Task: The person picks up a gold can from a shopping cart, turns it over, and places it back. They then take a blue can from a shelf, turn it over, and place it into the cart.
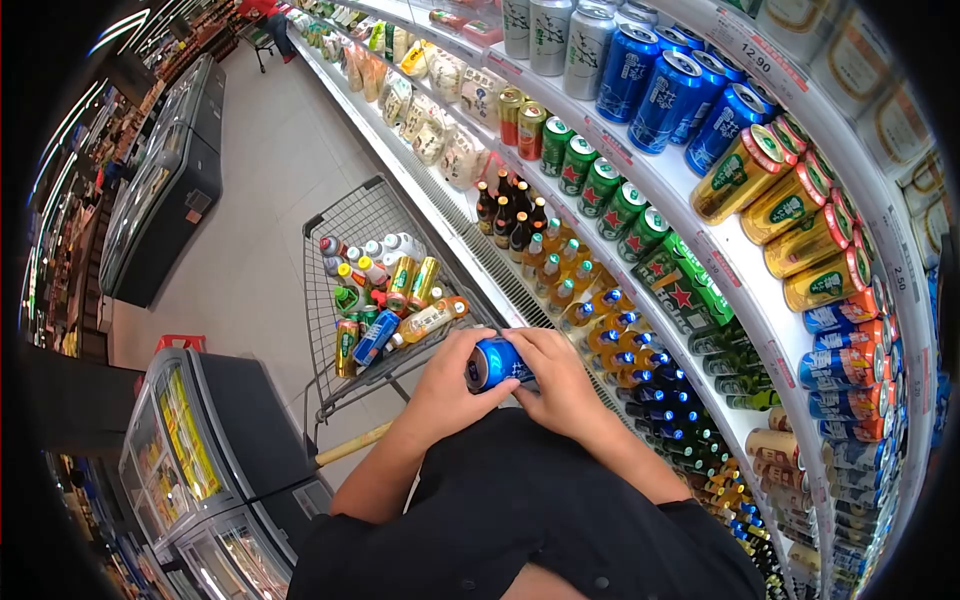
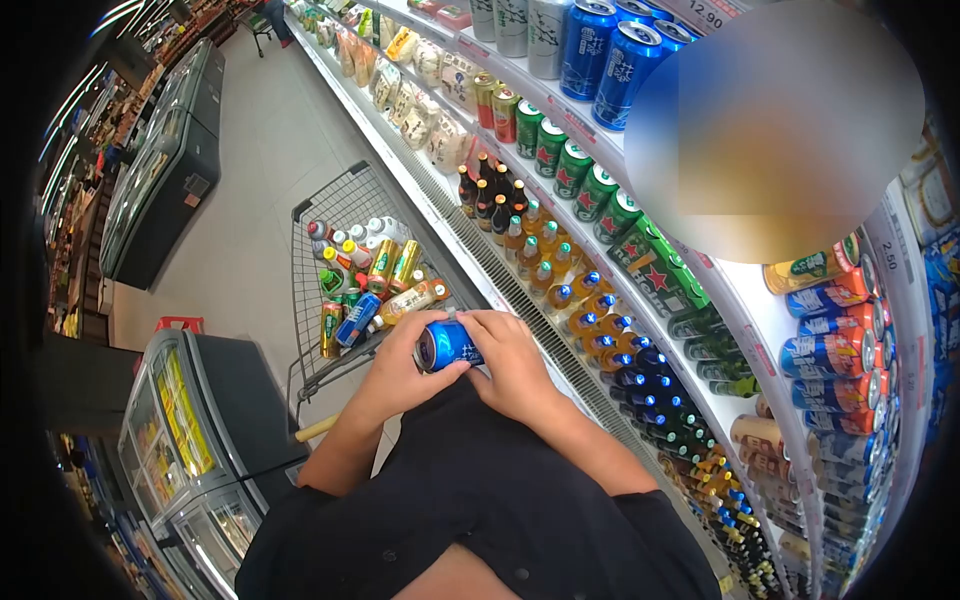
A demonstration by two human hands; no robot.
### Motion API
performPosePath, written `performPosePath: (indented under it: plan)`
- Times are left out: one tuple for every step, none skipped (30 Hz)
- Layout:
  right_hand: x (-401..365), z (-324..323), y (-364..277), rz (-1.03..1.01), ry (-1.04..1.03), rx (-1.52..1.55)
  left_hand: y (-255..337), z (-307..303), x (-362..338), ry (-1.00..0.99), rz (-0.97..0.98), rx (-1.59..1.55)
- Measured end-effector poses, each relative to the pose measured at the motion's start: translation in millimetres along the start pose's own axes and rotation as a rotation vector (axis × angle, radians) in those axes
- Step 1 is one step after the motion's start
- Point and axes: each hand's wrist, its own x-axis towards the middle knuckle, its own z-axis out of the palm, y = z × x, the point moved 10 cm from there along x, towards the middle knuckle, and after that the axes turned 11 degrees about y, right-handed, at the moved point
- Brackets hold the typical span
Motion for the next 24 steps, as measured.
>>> performPosePath:
  plan:
    - [1,7,-1,-0.02,-0.024,0.002,-4,-4,-2,0.006,-0.002,0.001]
    - [3,12,-3,-0.025,-0.027,0.001,-10,-9,-3,0.018,-0.011,0.011]
    - [6,19,-4,-0.01,-0.049,0.031,-16,-14,-2,0.028,-0.019,0.019]
    - [7,26,-5,0.007,-0.071,0.061,-23,-18,-1,0.031,-0.018,0.016]
    - [9,32,-9,0.006,-0.072,0.058,-35,-22,1,0.032,-0.045,-0.018]
    - [11,35,-12,-0.001,-0.043,-0.012,-48,-27,2,0.032,-0.072,-0.053]
    - [15,37,-14,-0.009,-0.013,-0.082,-63,-34,6,0.033,-0.071,-0.056]
    - [19,38,-13,0.006,-0.006,-0.103,-91,-45,11,0.065,-0.175,-0.073]
    - [20,40,-9,0.01,-0.007,-0.103,-121,-57,15,0.095,-0.28,-0.089]
    - [18,44,2,0.048,-0.015,-0.124,-146,-71,21,0.142,-0.306,-0.114]
    - [15,47,13,0.089,-0.023,-0.145,-157,-88,31,0.187,-0.334,-0.139]
    - [9,54,25,0.135,-0.058,-0.172,-184,-105,28,0.233,-0.579,-0.189]
    - [5,59,31,0.143,-0.06,-0.175,-207,-125,35,0.34,-0.515,-0.181]
    - [-2,68,39,0.193,-0.099,-0.183,-242,-143,38,0.437,-0.55,-0.147]
    - [-8,77,45,0.244,-0.138,-0.191,-282,-156,41,0.503,-0.603,-0.178]
    - [-13,85,45,0.26,-0.167,-0.209,-310,-168,42,0.575,-0.669,-0.218]
    - [-18,91,46,0.269,-0.17,-0.213,-334,-177,42,0.647,-0.736,-0.257]
    - [-25,100,48,0.285,-0.203,-0.189,-352,-180,45,0.64,-0.74,-0.26]
    - [-29,108,48,0.3,-0.234,-0.166,-373,-186,44,0.686,-0.797,-0.226]
    - [-31,112,48,0.308,-0.268,-0.202,-390,-190,43,0.73,-0.854,-0.188]
    - [-32,116,48,0.317,-0.268,-0.206,-404,-190,45,0.721,-0.858,-0.19]
    - [-34,118,50,0.32,-0.259,-0.234,-423,-184,41,0.701,-0.959,-0.207]
    - [-35,119,51,0.323,-0.249,-0.262,-446,-176,36,0.678,-1.059,-0.222]
    - [-36,121,51,0.335,-0.247,-0.266,-469,-168,36,0.665,-1.062,-0.222]
